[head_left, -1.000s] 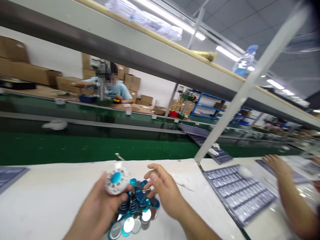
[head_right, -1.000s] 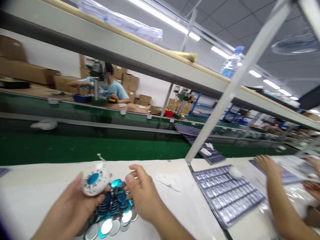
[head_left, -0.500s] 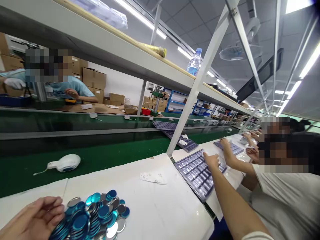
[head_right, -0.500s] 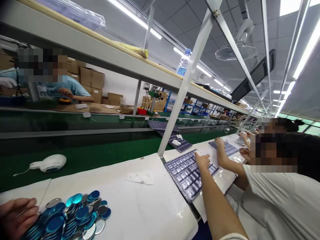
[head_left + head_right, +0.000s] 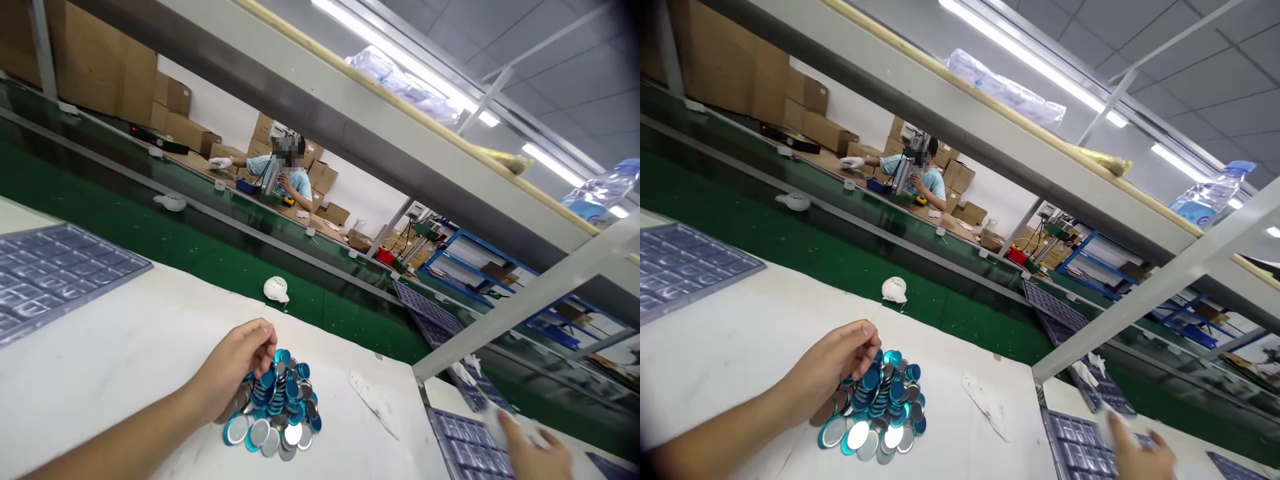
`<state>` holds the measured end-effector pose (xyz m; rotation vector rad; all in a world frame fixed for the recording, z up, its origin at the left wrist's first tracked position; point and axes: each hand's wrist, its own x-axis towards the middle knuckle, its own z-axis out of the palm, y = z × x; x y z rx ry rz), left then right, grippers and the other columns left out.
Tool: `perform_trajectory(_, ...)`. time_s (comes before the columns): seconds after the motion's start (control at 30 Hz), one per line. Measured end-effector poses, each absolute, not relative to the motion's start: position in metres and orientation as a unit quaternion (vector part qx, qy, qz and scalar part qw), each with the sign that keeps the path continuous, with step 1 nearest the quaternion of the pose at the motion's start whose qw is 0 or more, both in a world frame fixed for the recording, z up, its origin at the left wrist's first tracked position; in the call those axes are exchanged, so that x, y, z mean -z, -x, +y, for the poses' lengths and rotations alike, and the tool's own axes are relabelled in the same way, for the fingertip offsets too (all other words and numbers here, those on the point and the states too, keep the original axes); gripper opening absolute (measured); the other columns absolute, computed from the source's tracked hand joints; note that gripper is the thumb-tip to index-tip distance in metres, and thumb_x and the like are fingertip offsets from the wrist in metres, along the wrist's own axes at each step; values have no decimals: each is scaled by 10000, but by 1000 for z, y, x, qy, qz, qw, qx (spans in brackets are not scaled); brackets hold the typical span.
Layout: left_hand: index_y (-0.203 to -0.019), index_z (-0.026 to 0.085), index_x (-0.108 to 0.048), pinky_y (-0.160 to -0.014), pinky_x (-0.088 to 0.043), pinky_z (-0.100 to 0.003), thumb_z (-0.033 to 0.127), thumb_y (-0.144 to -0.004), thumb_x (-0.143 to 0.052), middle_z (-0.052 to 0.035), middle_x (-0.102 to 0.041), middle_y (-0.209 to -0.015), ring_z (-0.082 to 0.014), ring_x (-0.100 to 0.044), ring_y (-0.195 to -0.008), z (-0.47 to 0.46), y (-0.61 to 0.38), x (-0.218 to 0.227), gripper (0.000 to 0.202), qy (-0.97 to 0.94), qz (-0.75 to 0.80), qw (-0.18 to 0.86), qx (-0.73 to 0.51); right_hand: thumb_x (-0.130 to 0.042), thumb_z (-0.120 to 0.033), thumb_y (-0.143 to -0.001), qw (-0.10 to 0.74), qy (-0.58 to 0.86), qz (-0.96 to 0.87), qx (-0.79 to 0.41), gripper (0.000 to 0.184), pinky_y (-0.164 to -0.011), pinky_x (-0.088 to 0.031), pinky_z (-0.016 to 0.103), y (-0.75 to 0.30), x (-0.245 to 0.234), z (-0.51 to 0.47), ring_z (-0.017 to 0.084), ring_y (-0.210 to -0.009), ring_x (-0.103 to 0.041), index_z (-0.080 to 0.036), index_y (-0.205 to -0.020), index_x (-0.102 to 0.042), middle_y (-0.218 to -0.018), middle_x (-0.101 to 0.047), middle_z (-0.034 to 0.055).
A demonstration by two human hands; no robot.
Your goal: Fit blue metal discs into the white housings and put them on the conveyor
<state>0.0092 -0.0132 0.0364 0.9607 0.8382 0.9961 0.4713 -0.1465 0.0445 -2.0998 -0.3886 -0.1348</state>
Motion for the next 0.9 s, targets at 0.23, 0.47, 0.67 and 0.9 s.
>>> perform_trajectory(0.23,-912,175,-672,-661,-543,-328,507,-872,-562,-87,-714,-889,-228,-697,-721,-42,-23,-40,352,-403,296,804,-322,-729,-450,-716,548,598,-523,-261,794,-813,-519,373,-215,-15,-94,253,-928,-639,-270,-1395,-359,-1095,-623,67)
perform_trajectory(0.47,-922,135,-611,-483,-481,-247,553,-866,-564,-77,-667,-711,-176,-619,-594,-34,-16,-41,425,-241,356,800,-419,-475,-434,-912,443,597,-622,-247,369,-781,-496,361,-196,-17,-39,234,-893,-609,-226,-1207,-555,-1003,-650,73)
perform_trajectory(0.67,-933,155,-581,-518,-519,-260,479,-881,-585,-65,-657,-778,-177,-635,-637,-23,-10,-40,328,-220,375,767,-472,-631,-224,-762,323,639,-641,-277,34,-581,-445,296,-224,2,-31,195,-636,-586,-226,-793,-646,-745,-620,7)
perform_trajectory(0.9,-939,207,-594,-615,-564,-288,377,-892,-608,-39,-621,-912,-199,-642,-819,-26,-13,-40,178,-251,341,777,-466,-567,-235,-823,313,644,-628,-305,133,-525,-389,256,-223,2,-37,162,-539,-540,-239,-951,-600,-601,-521,-66)
